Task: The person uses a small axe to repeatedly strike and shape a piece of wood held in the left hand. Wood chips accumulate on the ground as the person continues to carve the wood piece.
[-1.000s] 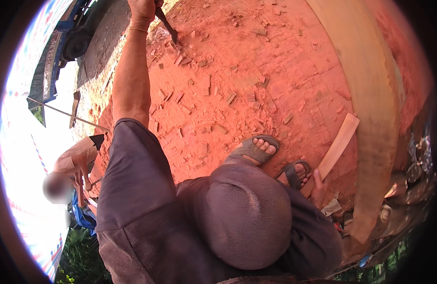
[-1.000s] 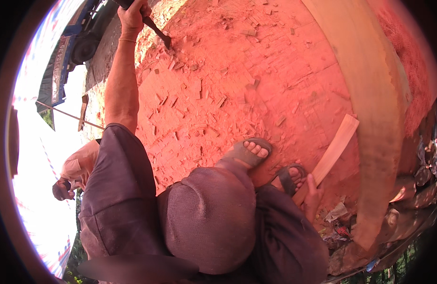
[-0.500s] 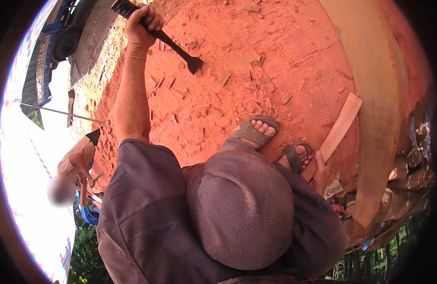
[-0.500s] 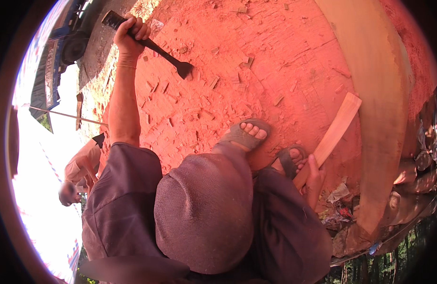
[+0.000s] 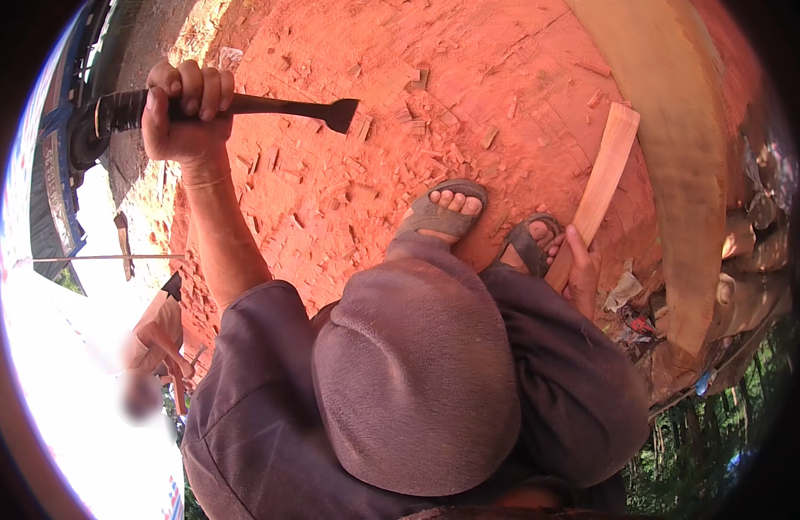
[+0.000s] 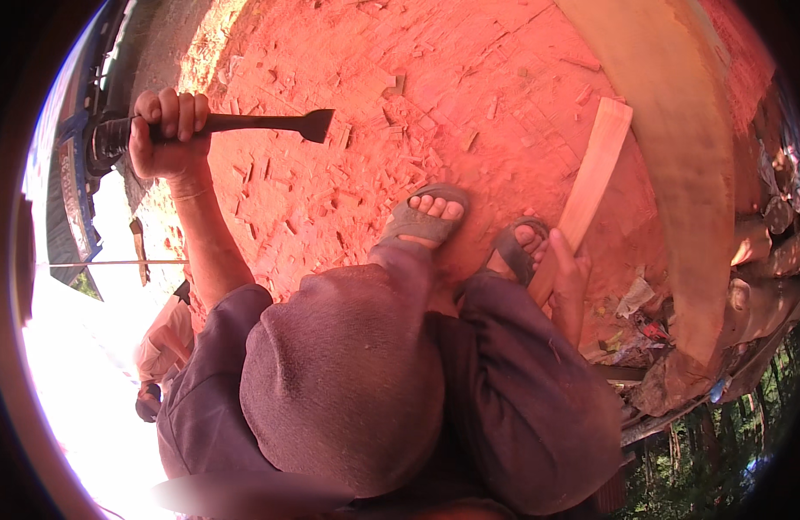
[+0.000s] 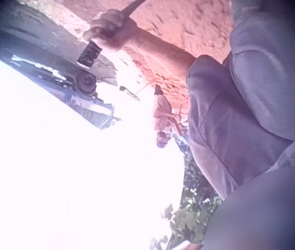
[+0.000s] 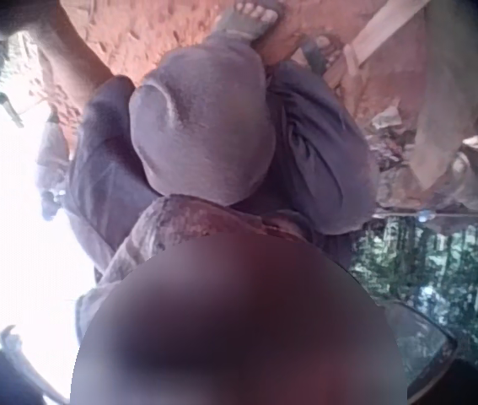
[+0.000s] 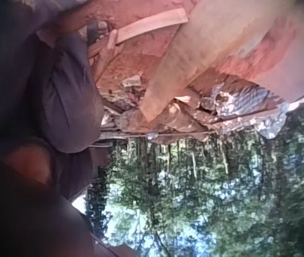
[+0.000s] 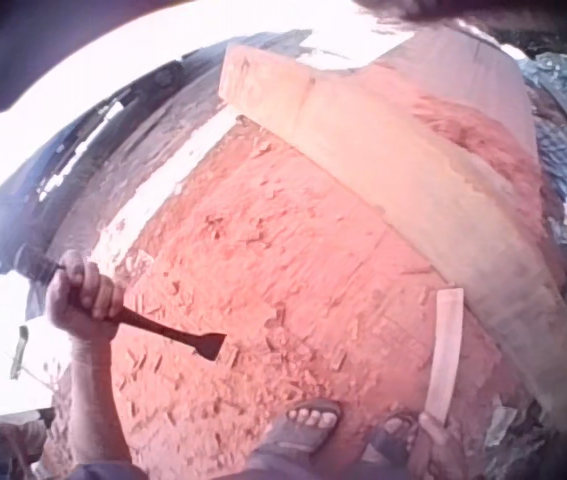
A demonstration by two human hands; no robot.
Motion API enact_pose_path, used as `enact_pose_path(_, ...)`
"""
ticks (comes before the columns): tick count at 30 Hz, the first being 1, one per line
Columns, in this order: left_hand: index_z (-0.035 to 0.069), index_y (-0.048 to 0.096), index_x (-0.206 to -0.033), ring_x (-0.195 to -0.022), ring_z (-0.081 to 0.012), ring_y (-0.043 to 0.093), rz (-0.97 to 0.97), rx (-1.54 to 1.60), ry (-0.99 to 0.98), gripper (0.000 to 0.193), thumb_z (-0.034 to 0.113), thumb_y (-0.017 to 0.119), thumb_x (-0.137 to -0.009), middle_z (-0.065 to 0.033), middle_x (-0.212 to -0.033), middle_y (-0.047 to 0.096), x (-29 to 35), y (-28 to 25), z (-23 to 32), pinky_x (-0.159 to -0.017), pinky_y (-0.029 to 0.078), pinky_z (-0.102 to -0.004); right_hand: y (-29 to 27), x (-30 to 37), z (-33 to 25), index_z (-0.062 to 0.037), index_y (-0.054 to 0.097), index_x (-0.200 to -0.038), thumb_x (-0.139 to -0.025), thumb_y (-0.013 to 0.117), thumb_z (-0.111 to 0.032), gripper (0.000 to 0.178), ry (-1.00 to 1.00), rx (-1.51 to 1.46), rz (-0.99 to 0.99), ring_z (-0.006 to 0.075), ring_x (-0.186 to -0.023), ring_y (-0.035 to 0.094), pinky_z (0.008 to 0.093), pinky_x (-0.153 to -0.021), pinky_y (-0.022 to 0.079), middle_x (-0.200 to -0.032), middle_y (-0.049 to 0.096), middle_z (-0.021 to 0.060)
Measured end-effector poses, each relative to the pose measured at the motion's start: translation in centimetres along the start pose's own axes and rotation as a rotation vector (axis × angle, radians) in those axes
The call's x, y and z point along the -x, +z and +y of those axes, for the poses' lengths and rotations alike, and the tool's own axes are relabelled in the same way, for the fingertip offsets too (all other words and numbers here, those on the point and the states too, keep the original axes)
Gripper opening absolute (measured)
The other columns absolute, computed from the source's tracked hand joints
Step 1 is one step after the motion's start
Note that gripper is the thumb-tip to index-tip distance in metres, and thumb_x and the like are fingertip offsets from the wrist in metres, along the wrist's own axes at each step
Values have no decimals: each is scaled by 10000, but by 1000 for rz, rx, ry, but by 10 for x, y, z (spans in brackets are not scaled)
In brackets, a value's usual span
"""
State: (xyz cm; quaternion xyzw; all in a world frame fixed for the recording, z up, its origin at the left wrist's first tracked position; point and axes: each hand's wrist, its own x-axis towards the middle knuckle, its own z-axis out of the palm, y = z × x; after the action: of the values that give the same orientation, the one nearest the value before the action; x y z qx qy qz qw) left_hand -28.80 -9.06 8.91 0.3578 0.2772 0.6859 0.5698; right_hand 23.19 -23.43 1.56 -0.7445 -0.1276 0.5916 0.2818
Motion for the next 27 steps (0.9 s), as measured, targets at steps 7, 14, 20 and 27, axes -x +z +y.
enact_pose_path(7,119,507,-801,-494,-120,375,380,-267,41,218,250,622,-933,17,-624,393,38,-1,-37,-529,377,-321,20,18,4,17,625,-1125,-937,731,-283,369,-225,131,10,122,-701,579,278,-621,473,-830,633,45)
enact_pose_path(14,73,525,-815,-518,-119,416,190,-1045,211,162,96,640,-927,5,-633,460,1,-6,18,-533,398,-309,31,18,14,11,644,-1224,-930,727,-143,343,-157,117,-54,90,-802,619,251,-668,480,-1000,698,34)
enact_pose_path(20,99,469,-847,-494,-159,390,-88,94,-137,211,188,652,-905,-41,-630,421,15,76,-85,-526,390,-352,26,12,17,-28,661,-1225,-922,739,-175,346,-149,123,-62,73,-789,611,234,-652,462,-989,702,17)
enact_pose_path(27,50,518,-806,-481,-149,462,392,-614,390,126,15,615,-878,-50,-623,504,-50,16,-51,-472,441,-339,31,15,11,30,652,-1087,-923,752,-240,332,-323,286,37,125,-726,621,276,-657,509,-894,689,72)
